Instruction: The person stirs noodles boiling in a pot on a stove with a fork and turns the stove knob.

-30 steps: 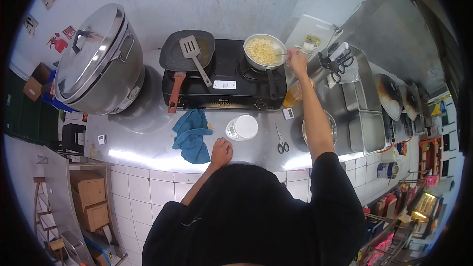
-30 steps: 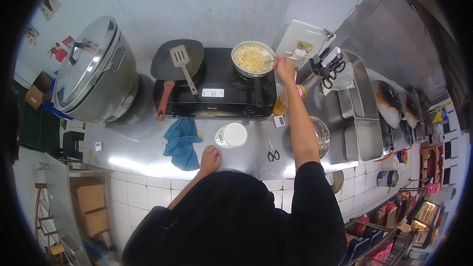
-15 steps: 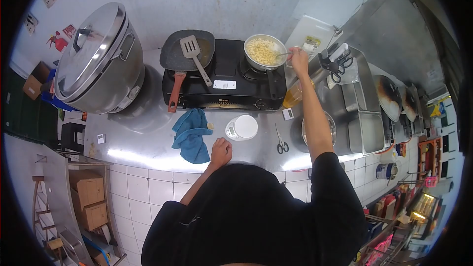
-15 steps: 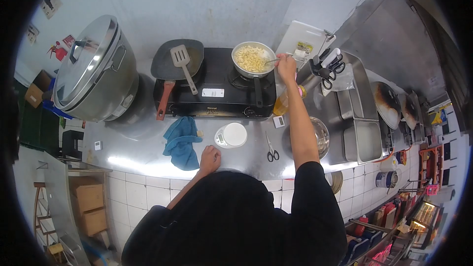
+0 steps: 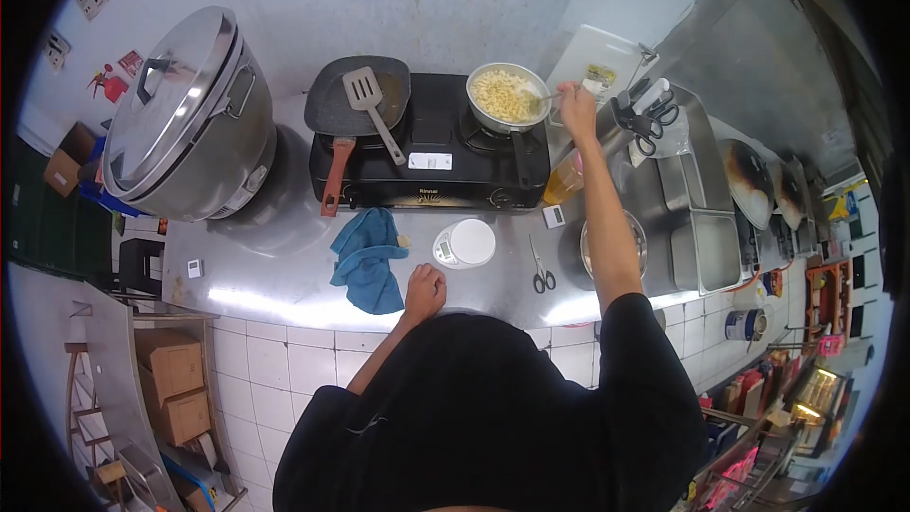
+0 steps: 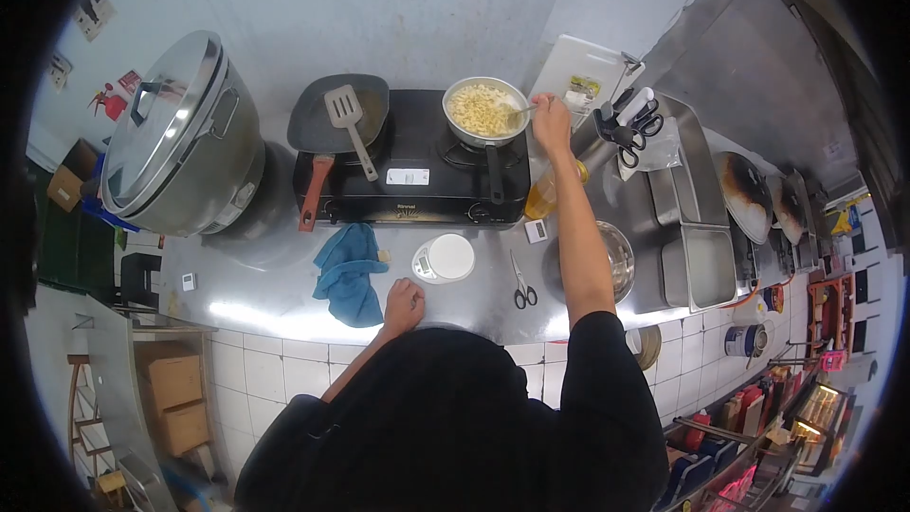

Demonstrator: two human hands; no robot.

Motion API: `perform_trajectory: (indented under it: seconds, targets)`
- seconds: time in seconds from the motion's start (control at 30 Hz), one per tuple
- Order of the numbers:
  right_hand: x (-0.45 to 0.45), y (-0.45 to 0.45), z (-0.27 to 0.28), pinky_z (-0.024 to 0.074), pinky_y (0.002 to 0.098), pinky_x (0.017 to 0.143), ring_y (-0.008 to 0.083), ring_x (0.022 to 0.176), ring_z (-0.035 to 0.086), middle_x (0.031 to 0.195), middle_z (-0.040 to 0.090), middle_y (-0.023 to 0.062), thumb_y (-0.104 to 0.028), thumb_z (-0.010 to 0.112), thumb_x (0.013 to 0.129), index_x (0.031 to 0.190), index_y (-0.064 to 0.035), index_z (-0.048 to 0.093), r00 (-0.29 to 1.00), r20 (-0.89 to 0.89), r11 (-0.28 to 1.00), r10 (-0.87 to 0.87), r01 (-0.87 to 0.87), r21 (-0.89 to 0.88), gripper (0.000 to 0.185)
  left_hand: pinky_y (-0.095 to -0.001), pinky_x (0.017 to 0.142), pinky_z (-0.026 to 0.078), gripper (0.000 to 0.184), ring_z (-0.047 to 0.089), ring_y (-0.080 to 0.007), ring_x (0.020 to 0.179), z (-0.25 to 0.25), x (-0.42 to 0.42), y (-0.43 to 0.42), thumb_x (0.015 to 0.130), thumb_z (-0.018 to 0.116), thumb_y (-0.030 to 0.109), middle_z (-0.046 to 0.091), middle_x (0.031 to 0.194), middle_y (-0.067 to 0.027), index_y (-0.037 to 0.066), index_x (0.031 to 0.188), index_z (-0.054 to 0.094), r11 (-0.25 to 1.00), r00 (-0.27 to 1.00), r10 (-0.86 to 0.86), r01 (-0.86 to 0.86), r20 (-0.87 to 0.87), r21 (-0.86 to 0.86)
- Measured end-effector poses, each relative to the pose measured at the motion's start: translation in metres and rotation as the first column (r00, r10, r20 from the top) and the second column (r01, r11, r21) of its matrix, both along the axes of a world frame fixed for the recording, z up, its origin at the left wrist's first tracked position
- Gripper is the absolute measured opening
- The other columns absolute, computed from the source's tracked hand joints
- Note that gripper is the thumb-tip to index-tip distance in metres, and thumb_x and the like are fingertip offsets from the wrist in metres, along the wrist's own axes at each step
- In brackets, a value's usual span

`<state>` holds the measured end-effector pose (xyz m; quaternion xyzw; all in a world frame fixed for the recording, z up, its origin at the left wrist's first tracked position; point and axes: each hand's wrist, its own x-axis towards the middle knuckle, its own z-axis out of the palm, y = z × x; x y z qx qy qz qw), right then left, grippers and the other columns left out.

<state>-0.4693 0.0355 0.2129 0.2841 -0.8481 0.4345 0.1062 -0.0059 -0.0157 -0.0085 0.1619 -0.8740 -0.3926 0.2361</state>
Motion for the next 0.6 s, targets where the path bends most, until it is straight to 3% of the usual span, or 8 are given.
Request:
perform_trajectory:
  seconds: [0.13,0.2,0.4,0.6]
  targets:
    - [0.016,-0.003,0.036,0.0518,0.043,0.081,0.034,0.083,0.07,0.082,0.072,0.0161,-0.023,0.047,0.101,0.1,-0.0018,0.072,0.999,0.008,0.999,-0.038,0.039,-0.011,0.033,-0.0452,0.079,0.046,0.005,0.056,-0.0339,0.089,0.0,0.0,0.0,0.077,0.06,0.002,0.056,0.087,-0.0119,0.005,0.08,0.062,1.0,1.0,-0.004,0.004,0.007,0.01]
    - [0.028,-0.002,0.051,0.0523,0.0412,0.078,0.031,0.08,0.071,0.08,0.072,0.0138,-0.022,0.048,0.101,0.103,-0.0028,0.072,0.995,0.04,0.995,0.087,-0.088,0.039,0.03,-0.0452,0.079,0.046,0.005,0.055,-0.0339,0.089,0.0,0.001,0.001,0.077,0.06,0.001,0.056,0.087,-0.0119,0.005,0.08,0.062,1.0,1.0,-0.004,0.004,0.009,0.011]
    - [0.004,0.004,0.023,0.0527,0.041,0.078,0.0312,0.082,0.071,0.081,0.072,0.0145,-0.022,0.05,0.101,0.106,-0.0058,0.073,0.98,0.02,0.964,0.198,-0.198,0.178,0.029,-0.0448,0.079,0.046,0.004,0.056,-0.0337,0.088,-0.001,0.001,0.0,0.077,0.06,0.002,0.056,0.087,-0.0118,0.005,0.079,0.062,1.0,1.0,-0.005,0.005,0.0,0.024]
    - [-0.003,0.005,0.008,0.0536,0.0414,0.079,0.0314,0.08,0.072,0.079,0.073,0.0146,-0.026,0.05,0.099,0.103,-0.0047,0.073,0.989,0.008,0.959,0.151,-0.148,0.243,0.031,-0.0447,0.079,0.046,0.004,0.056,-0.0337,0.088,0.001,0.0,0.001,0.077,0.061,0.002,0.056,0.087,-0.0119,0.005,0.079,0.062,1.0,1.0,0.006,-0.006,-0.024,0.014]
